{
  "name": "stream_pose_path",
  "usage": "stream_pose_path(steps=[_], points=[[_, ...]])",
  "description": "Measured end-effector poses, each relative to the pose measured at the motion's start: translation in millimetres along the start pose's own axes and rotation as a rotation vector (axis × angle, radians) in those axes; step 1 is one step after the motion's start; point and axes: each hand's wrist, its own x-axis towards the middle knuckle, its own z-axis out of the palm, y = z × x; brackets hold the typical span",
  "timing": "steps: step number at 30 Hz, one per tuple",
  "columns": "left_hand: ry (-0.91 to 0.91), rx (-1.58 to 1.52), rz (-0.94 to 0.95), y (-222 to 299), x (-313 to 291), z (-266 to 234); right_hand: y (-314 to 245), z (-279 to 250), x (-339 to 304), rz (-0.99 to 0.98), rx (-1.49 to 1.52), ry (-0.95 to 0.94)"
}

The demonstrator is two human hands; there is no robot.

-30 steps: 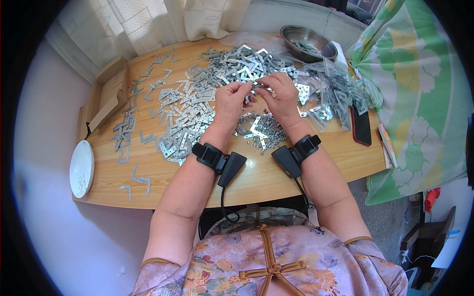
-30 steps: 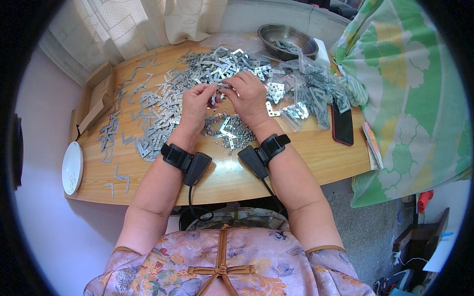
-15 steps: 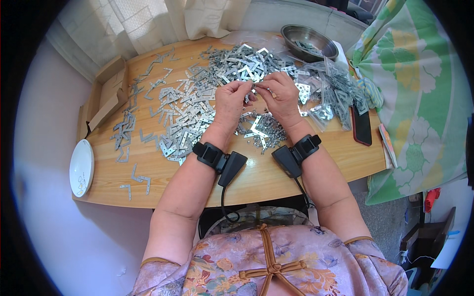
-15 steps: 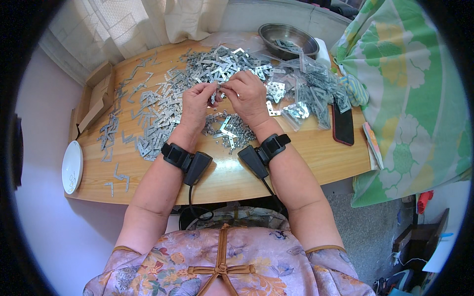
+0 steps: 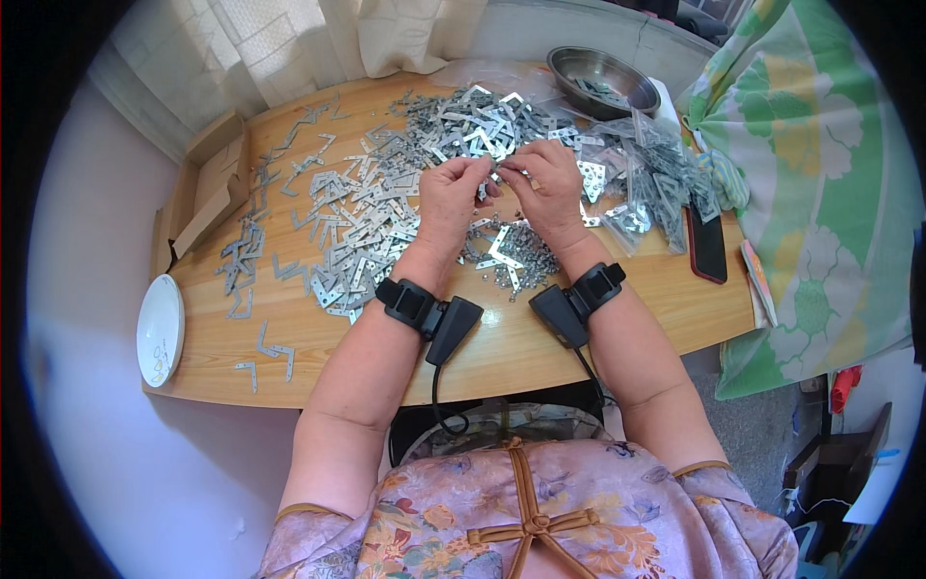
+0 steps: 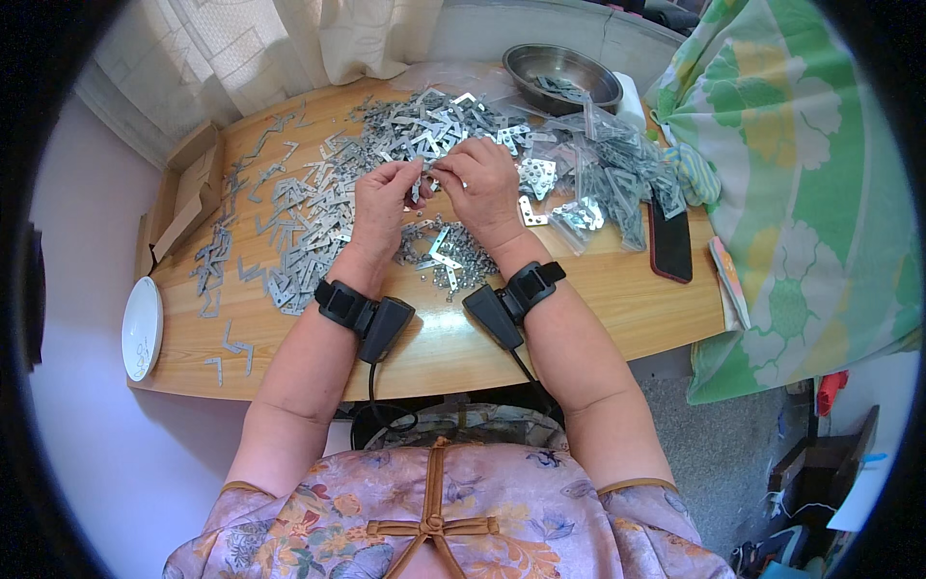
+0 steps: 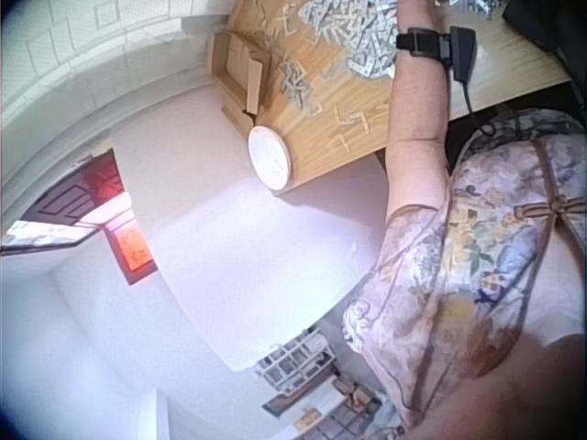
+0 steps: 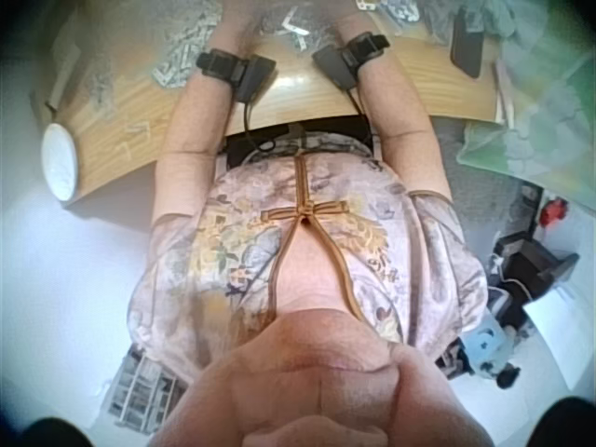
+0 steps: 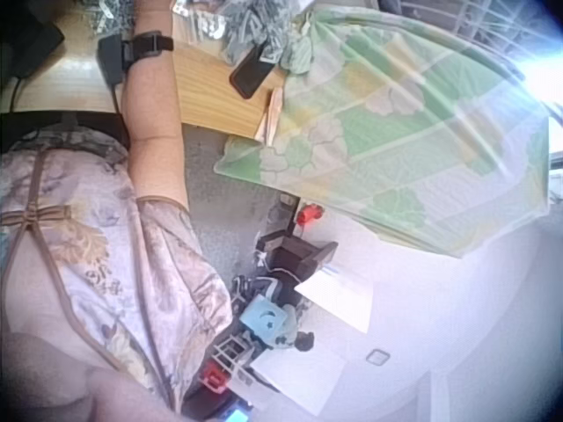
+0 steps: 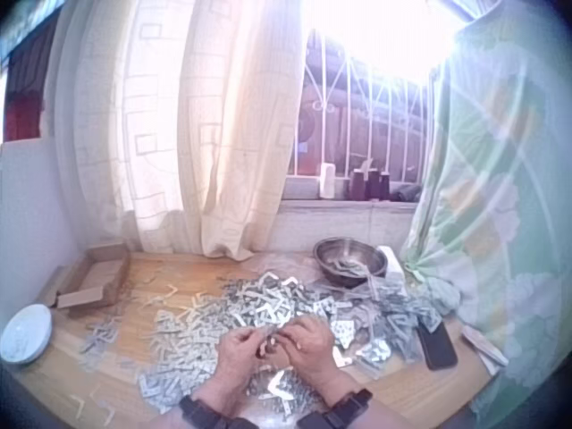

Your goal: Inspecting and sorting numerous small silver L-shaped metal brackets on a wooden table.

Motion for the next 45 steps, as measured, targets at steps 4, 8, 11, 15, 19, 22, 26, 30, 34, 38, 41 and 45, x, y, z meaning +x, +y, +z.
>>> stream_pose_path(steps=[4, 8, 11, 15, 19, 22, 26, 30, 34, 38, 41, 45], points=[[-0.009, -0.017, 0.008, -1, 1, -1, -1, -1, 1, -0.004, 0.027, -0.020], [-0.021, -0.023, 0.004, -1, 1, -2, 2, 1, 0, 0.006, 0.049, -0.032], [-0.008, -0.032, -0.004, 2, 1, 0, 3, 1, 0, 0.019, 0.057, -0.015], [0.002, -0.020, -0.004, 4, -1, 1, 1, -2, 1, -0.006, 0.019, 0.010], [0.016, 0.027, 0.011, 4, -2, 2, 2, -2, 0, -0.016, 0.008, 0.023], [0.015, 0.040, 0.029, 3, -2, 2, 0, -2, 2, -0.017, -0.013, 0.019], [0.006, 0.051, 0.037, 2, -1, 1, 1, -4, 2, -0.101, -0.062, 0.002], [0.013, 0.045, 0.033, 1, -1, 1, -1, -6, 6, -0.170, -0.133, -0.014], [0.009, 0.047, 0.046, 1, -1, 1, 1, -6, 5, -0.191, -0.171, -0.016], [0.017, 0.036, 0.054, 2, -1, 1, 5, -3, 1, -0.104, -0.120, 0.012], [0.032, 0.024, 0.048, 2, -1, 1, 7, -1, -2, 0.069, 0.003, 0.068], [0.028, 0.026, 0.049, 1, -1, 1, 10, 1, -6, 0.208, 0.187, 0.018]])
